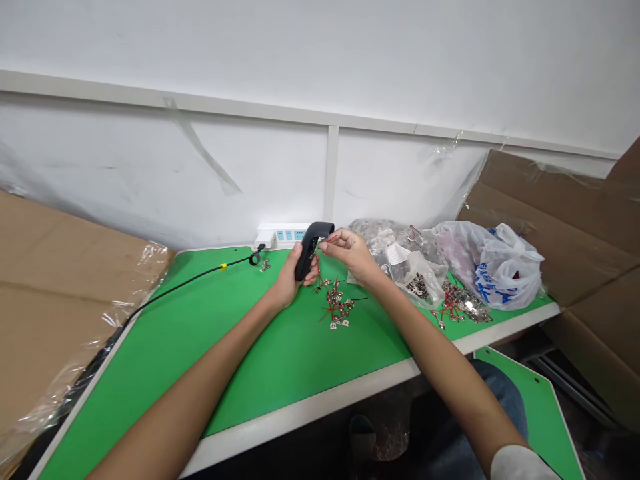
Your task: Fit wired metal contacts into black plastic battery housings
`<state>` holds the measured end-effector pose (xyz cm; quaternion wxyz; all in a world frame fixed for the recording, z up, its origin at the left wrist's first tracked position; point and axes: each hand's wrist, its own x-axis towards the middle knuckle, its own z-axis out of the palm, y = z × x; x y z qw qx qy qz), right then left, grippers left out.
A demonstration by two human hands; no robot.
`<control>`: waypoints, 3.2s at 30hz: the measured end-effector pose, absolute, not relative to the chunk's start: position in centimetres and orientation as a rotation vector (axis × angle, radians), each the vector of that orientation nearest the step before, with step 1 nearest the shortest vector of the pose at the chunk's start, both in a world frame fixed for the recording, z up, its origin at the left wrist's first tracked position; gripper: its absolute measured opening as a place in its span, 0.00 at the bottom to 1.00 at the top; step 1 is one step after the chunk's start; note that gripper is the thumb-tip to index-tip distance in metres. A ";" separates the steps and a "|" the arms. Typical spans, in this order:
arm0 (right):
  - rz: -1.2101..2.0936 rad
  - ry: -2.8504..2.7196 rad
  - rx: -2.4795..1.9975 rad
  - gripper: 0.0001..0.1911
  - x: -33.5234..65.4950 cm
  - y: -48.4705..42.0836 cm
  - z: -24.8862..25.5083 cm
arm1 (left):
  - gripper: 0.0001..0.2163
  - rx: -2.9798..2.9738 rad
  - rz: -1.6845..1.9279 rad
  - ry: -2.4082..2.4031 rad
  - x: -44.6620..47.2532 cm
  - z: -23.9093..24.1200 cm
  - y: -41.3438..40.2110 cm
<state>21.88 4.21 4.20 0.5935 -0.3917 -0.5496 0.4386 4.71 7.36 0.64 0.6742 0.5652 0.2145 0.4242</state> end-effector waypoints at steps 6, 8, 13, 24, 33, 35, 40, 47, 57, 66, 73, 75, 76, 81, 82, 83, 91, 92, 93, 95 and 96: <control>0.988 -1.266 -0.874 0.18 22.0 4.0 4.6 | 0.31 1.245 0.947 0.450 4.7 0.6 7.4; 0.982 -1.264 -0.868 0.18 22.0 4.0 4.6 | 0.31 1.238 0.949 0.453 4.7 0.6 7.4; 0.919 -1.305 -0.889 0.19 21.9 4.1 4.3 | 0.32 1.237 0.962 0.487 4.9 0.8 7.3; 0.724 -1.451 -0.921 0.10 21.2 3.7 3.8 | 0.34 1.233 0.988 0.488 5.1 0.7 7.4; 0.516 -1.526 -0.959 0.05 21.2 2.7 4.3 | 0.33 1.238 0.981 0.458 5.1 0.5 7.7; 0.490 -1.542 -0.945 0.04 21.1 2.6 4.3 | 0.33 1.238 0.981 0.457 5.1 0.5 7.8; 0.407 -1.562 -0.947 0.04 21.2 2.8 4.2 | 0.33 1.248 0.980 0.477 5.2 0.3 7.9; 0.323 -1.595 -0.897 0.03 21.2 2.9 4.0 | 0.32 1.210 1.001 0.459 5.1 -0.1 8.0; 0.312 -1.565 -0.919 0.04 21.1 2.9 4.0 | 0.33 1.240 0.974 0.458 5.1 -0.2 8.0; 0.327 -1.558 -0.939 0.04 21.2 2.9 4.0 | 0.33 1.243 0.972 0.459 5.1 -0.5 8.2; 0.368 -1.550 -0.934 0.05 21.0 2.7 4.2 | 0.34 1.272 0.959 0.470 5.2 -0.6 8.1; 0.388 -1.555 -0.927 0.06 20.9 2.6 4.1 | 0.34 1.270 0.959 0.474 5.2 -0.5 8.1; 0.395 -1.557 -0.922 0.06 20.9 2.6 4.1 | 0.34 1.269 0.959 0.476 5.2 -0.5 8.1; 0.426 -1.560 -0.925 0.06 21.0 2.8 4.0 | 0.34 1.277 0.965 0.478 5.2 -0.5 8.0; 0.429 -1.559 -0.922 0.06 21.0 2.8 4.1 | 0.34 1.280 0.966 0.479 5.2 -0.4 8.0; 0.432 -1.557 -0.919 0.06 21.0 2.7 4.1 | 0.34 1.283 0.968 0.482 5.2 -0.4 7.9; 0.527 -1.571 -0.899 0.06 20.8 2.3 4.5 | 0.35 1.321 0.977 0.508 5.4 -0.2 7.7; 0.526 -1.566 -0.902 0.06 20.8 2.3 4.5 | 0.35 1.323 0.975 0.509 5.4 -0.2 7.7; 0.523 -1.559 -0.910 0.06 20.8 2.4 4.5 | 0.35 1.325 0.973 0.511 5.4 -0.2 7.8; 0.527 -1.554 -0.924 0.07 20.8 2.4 4.4 | 0.35 1.326 0.970 0.513 5.4 -0.3 7.8; 0.534 -1.554 -0.925 0.07 20.8 2.5 4.4 | 0.35 1.326 0.969 0.513 5.4 -0.3 7.9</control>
